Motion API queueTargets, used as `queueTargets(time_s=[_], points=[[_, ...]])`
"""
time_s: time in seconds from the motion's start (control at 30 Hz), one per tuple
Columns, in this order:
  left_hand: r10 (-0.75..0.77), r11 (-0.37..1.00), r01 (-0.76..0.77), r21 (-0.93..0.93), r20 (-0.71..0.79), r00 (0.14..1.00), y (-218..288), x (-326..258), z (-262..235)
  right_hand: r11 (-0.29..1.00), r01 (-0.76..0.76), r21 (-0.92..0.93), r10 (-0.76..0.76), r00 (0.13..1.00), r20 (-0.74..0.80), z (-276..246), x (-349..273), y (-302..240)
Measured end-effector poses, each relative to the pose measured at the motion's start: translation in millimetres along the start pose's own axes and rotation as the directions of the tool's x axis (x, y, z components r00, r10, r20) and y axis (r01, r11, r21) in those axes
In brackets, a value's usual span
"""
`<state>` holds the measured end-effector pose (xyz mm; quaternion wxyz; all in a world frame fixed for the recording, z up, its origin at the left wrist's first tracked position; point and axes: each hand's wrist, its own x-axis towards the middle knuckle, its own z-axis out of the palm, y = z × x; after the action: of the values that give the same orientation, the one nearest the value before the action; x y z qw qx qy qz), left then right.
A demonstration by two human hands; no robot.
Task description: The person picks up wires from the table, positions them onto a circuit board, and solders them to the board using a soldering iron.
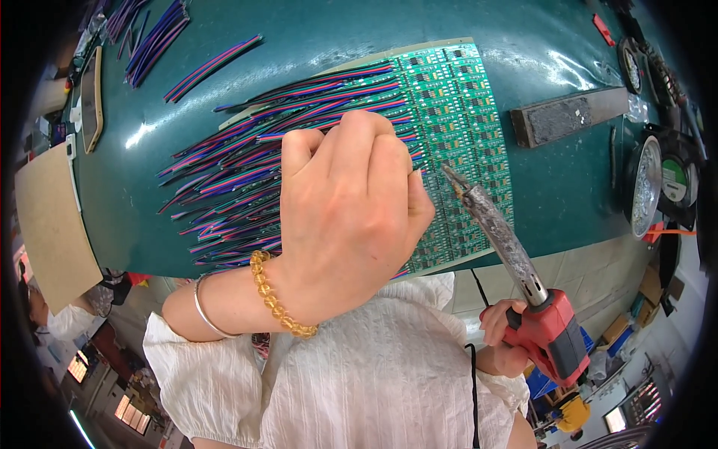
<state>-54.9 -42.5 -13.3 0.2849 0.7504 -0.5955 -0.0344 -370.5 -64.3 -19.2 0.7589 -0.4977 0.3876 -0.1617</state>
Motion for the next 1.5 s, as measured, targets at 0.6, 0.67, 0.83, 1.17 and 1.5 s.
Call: queueTargets(time_s=[0.6, 0.67, 0.83, 1.17, 1.5], points=[[0.003, 1.0, -0.003, 0.017, 0.029, 1.0, 2, 4, -1, 0.96, 0.178, -0.216, -0.186, 0.982, -0.019, 6, 11, 10], [-0.002, 1.0, 0.001, 0.022, 0.037, 0.999, 2, 4, -2, 0.964, 0.161, -0.212, -0.167, 0.986, -0.01, 8, 14, 5], [0.01, 1.0, -0.01, 0.011, 0.029, 1.0, 1, 5, -2, 0.981, 0.159, -0.115, -0.167, 0.984, -0.06, 11, 13, 11], [0.004, 1.0, -0.004, 0.008, 0.022, 1.0, 2, 6, -2, 0.909, 0.247, -0.336, -0.257, 0.966, 0.015, 6, 15, 8], [0.018, 1.0, -0.018, 0.019, 0.009, 1.0, 3, 6, -2, 0.869, 0.468, -0.161, -0.478, 0.878, -0.03, 20, 27, 16]])
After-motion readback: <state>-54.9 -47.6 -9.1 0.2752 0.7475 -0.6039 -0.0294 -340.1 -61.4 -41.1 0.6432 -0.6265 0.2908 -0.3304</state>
